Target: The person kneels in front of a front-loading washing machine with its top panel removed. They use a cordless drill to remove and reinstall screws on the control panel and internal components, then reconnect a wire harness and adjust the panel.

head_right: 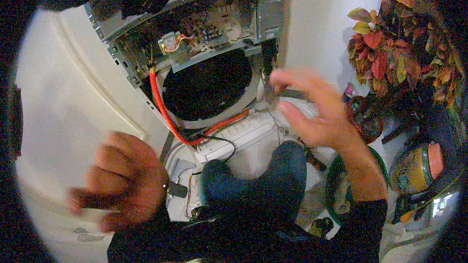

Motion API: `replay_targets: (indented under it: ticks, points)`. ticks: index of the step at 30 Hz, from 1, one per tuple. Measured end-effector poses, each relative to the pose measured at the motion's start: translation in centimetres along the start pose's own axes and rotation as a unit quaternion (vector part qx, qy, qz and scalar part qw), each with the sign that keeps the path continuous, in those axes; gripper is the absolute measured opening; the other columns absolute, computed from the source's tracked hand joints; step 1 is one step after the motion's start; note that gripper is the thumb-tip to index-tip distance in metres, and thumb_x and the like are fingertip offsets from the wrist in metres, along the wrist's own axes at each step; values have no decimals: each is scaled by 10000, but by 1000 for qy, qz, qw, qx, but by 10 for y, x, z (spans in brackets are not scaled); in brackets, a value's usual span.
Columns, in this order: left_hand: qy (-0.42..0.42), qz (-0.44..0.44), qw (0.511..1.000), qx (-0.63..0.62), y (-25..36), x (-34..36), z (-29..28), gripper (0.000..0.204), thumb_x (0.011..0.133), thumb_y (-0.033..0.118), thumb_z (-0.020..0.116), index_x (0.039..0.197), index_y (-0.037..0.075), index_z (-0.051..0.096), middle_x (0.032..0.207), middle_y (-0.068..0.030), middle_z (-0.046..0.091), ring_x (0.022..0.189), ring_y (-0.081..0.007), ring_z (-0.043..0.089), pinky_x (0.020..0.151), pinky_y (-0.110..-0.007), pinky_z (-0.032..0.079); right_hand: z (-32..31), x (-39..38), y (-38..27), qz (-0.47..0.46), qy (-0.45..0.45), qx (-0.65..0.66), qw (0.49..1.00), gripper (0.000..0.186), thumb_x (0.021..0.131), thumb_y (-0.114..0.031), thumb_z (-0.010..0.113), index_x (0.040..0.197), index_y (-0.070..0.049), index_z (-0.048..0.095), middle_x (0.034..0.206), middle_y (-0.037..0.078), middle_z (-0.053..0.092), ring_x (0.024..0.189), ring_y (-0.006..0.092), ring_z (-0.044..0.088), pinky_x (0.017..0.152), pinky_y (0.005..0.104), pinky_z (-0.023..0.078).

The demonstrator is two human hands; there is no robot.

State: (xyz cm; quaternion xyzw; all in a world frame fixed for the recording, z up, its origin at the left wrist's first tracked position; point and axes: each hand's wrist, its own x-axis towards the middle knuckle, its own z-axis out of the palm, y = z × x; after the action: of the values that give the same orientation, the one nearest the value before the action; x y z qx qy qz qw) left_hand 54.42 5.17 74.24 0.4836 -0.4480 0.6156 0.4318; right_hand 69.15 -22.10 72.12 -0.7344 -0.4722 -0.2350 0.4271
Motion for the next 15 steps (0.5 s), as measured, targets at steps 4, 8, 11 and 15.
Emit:
replay_targets:
  ticks: [4, 8, 11, 15]
  points:
    - [-88, -26, 991, 101, 9, 51, -49, 531, 1016, 539, 442, 1446, 226, 454, 661, 49, 344, 631, -115, 321, 623, -333, 269, -43, 26, -89, -253, 136, -64, 956, 307, 861, -147, 685, 1137, -14, 665, 1071, 143, 679, 1015, 299, 654, 956, 399, 485]
    - [-140, -39, 980, 139, 10, 87, -56, 501, 1012, 524, 454, 1409, 218, 465, 660, 47, 354, 629, -116, 330, 622, -330, 276, -51, 39, -116, -373, 53, -140, 916, 304, 860, -146, 684, 1135, -17, 663, 1080, 144, 673, 1023, 300, 647, 959, 406, 481]
    - [-153, -44, 975, 156, 9, 99, -58, 479, 1009, 512, 463, 1381, 212, 473, 659, 45, 362, 628, -116, 337, 622, -327, 281, -52, 42, -118, -389, 32, -161, 907, 303, 859, -145, 682, 1133, -19, 662, 1087, 145, 668, 1029, 302, 642, 961, 411, 478]
    - [-162, -31, 971, 173, 9, 107, -66, 449, 1005, 497, 474, 1344, 203, 483, 658, 43, 372, 626, -117, 346, 621, -324, 287, -58, 44, -122, -419, 24, -178, 890, 300, 858, -144, 680, 1131, -21, 660, 1097, 146, 661, 1037, 304, 635, 963, 418, 473]
